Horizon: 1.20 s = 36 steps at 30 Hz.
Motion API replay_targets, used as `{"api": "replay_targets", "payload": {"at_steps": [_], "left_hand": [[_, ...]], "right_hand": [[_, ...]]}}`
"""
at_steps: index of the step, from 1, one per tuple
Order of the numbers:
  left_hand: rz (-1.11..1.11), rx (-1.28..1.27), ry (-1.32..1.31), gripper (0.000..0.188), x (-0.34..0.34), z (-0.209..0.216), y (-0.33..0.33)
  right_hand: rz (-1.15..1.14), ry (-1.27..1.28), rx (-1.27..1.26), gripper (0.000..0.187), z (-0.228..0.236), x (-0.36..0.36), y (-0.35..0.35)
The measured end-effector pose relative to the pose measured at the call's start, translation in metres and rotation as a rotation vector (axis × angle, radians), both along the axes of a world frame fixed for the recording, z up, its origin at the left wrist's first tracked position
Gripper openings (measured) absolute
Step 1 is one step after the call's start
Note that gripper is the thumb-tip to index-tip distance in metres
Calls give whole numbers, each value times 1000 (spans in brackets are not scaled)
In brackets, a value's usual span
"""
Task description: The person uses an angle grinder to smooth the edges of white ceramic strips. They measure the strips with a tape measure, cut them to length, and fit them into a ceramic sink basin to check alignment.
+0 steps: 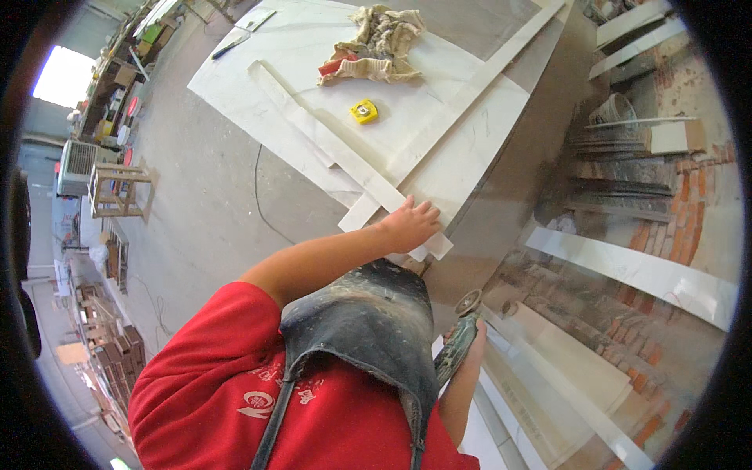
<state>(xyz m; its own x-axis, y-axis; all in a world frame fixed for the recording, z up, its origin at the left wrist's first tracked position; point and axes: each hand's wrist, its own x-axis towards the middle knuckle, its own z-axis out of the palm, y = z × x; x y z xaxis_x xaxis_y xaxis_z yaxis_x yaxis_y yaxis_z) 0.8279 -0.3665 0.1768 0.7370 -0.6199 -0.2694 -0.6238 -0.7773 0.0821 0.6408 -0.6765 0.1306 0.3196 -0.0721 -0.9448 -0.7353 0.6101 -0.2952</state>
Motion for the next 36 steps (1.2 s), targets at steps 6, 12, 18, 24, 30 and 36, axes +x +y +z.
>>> {"api": "replay_targets", "payload": {"at_steps": [6,12,18,24,30,36], "left_hand": [[137,37,-23,34,3,-12,54],[88,42,-36,31,15,-10,84],[17,86,-76,31,18,-13,75],[-90,119,-35,32,42,-35,72],[86,-85,-109,43,89,57,85],[672,-745,-494,42,157,192,141]], "right_hand": [[81,-89,80,61,10,14,-4],[112,-151,115,63,-35,-2,-33],[-3,-23,-10,64,20,0,2],[6,-111,48,64,-1,-11,-10],[-153,-97,30,58,9,-19,2],[-143,-183,4,57,-16,-37,-13]]}}
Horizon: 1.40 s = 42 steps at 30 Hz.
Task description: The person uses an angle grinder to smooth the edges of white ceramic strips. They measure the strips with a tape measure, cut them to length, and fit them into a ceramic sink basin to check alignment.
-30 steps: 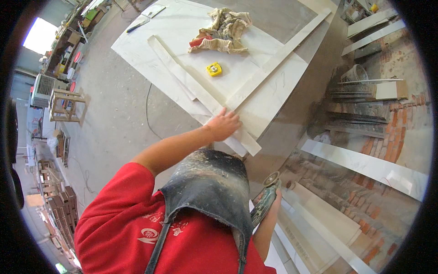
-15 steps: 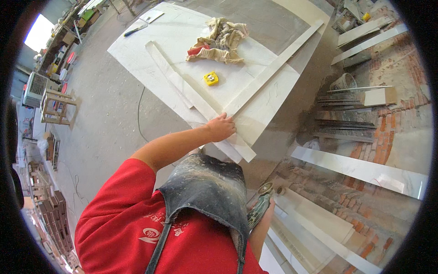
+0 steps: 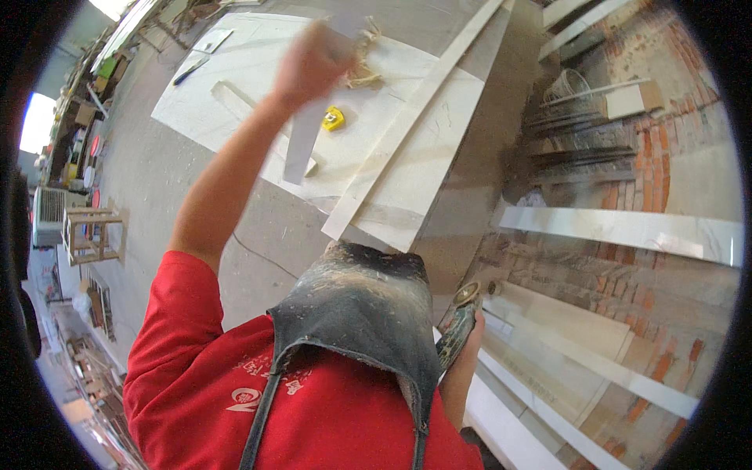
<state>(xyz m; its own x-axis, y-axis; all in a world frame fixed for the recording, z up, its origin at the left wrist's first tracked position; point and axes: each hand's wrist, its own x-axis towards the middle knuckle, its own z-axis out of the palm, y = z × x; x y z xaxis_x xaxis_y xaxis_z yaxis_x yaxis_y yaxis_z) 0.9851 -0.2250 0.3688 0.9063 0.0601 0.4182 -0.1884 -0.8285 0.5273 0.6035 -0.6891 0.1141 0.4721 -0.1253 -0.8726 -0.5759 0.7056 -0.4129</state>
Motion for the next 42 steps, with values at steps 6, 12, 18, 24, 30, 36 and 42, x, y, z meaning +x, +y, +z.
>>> {"api": "replay_targets", "payload": {"at_steps": [6,12,18,24,30,36,42], "left_hand": [[429,-1126,-66,42,-3,-18,94],[885,-1619,37,52,-52,-176,95],[841,-1739,374,50,-98,-256,83],[903,-1608,603,44,-125,-233,58],[841,-1325,964,47,-153,-228,78],[545,-542,1115,38,-186,-185,63],[-440,365,279,49,-185,-163,-85]], "right_hand": [[27,2,-39,60,18,4,26],[62,-32,35,60,25,14,34],[44,33,8,52,36,25,34],[20,-4,104,53,39,30,38],[49,13,155,51,41,42,38],[119,-37,181,48,44,57,44],[139,-131,186,51,30,78,59]]}}
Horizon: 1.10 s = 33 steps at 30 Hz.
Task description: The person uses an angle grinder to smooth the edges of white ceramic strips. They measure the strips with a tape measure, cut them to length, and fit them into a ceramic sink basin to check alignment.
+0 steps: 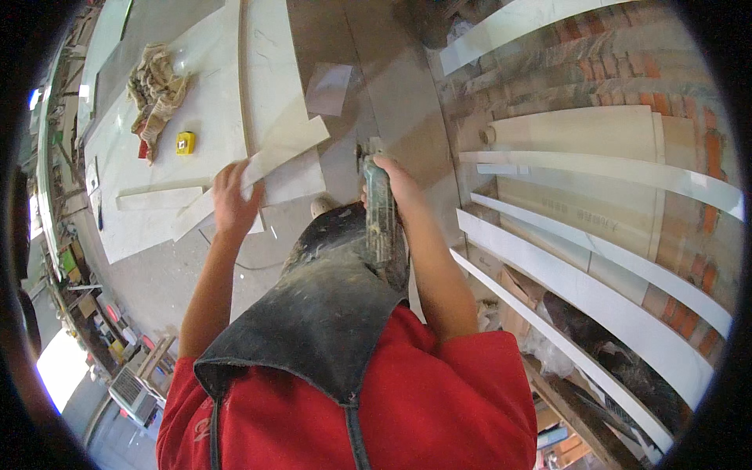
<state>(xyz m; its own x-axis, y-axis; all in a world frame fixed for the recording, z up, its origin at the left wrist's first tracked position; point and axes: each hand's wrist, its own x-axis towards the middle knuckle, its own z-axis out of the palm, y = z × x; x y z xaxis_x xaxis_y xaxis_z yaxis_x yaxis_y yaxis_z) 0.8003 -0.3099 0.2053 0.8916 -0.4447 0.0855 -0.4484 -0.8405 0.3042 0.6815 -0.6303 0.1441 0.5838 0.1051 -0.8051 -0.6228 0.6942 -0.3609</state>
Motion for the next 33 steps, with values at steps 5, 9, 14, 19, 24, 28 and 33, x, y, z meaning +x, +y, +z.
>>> {"api": "replay_targets", "payload": {"at_steps": [5,9,14,19,24,28,33], "left_hand": [[-123,113,90,61,18,-31,-71],[-134,81,43,60,23,-52,-69],[-161,79,2,60,21,-48,-77],[-179,78,-25,61,15,-49,-81],[-179,85,-67,59,14,-50,-86],[-178,88,-15,60,14,-47,-87],[-162,96,19,60,12,-44,-89]], "right_hand": [[-107,-6,58,46,-7,13,24],[-137,43,76,48,-21,19,37],[-161,83,73,49,-42,19,46],[-178,65,78,52,-34,19,47],[-154,68,108,54,-34,17,44],[-140,82,62,54,-34,19,41],[-159,66,87,54,-41,15,41]]}}
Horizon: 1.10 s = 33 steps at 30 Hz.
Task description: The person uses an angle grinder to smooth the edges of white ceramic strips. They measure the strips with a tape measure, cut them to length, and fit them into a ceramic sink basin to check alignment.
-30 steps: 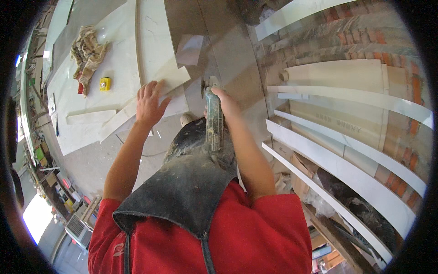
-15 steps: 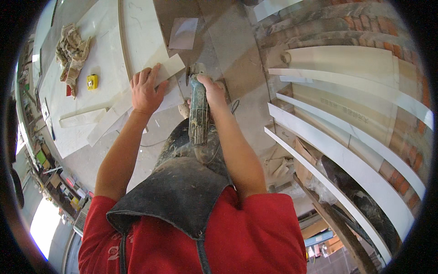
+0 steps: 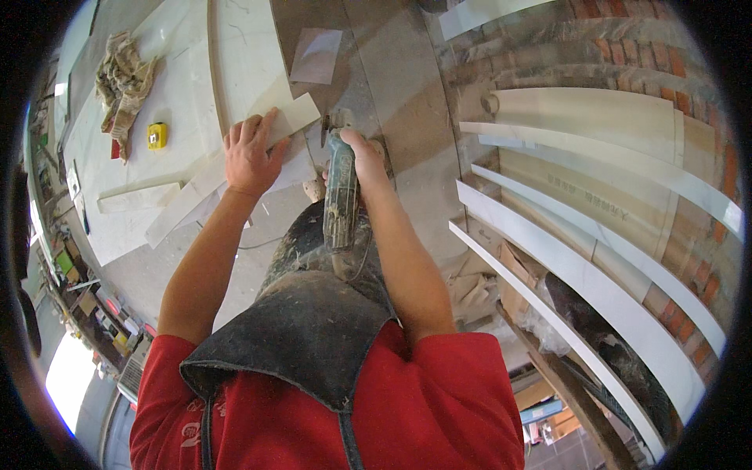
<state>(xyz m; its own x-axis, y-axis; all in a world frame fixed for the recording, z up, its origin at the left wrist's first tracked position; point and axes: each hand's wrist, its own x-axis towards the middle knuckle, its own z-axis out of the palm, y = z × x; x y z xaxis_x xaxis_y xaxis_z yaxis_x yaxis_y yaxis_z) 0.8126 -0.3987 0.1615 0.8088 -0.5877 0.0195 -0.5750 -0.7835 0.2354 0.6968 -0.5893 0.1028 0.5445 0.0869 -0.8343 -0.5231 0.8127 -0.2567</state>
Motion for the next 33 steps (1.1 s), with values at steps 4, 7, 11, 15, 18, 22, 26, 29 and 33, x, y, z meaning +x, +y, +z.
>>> {"api": "replay_targets", "payload": {"at_steps": [4,7,11,15,18,22,26,29,33], "left_hand": [[-8,-19,-57,58,0,-2,1],[-10,-9,-59,59,-1,-1,-2],[-9,-3,-59,59,-2,-1,-2],[-13,-16,-53,60,-1,-1,0],[-20,-16,-70,61,-1,-5,-1],[-7,8,-10,60,-3,0,-4],[0,34,-8,60,-4,1,-5],[10,46,-4,59,-4,1,-4],[3,24,-11,59,-5,0,-5]], "right_hand": [[-1,21,-23,54,0,3,1],[3,49,-71,54,0,3,0],[-31,50,-5,53,-12,0,-1],[-35,60,-6,51,1,0,-3],[-35,32,-96,49,10,2,-4],[-18,-5,-128,49,1,2,-4],[1,10,-81,51,-15,-2,-2],[-18,-17,-15,52,-14,-4,-2],[-6,22,-41,52,-5,-2,-4]]}}
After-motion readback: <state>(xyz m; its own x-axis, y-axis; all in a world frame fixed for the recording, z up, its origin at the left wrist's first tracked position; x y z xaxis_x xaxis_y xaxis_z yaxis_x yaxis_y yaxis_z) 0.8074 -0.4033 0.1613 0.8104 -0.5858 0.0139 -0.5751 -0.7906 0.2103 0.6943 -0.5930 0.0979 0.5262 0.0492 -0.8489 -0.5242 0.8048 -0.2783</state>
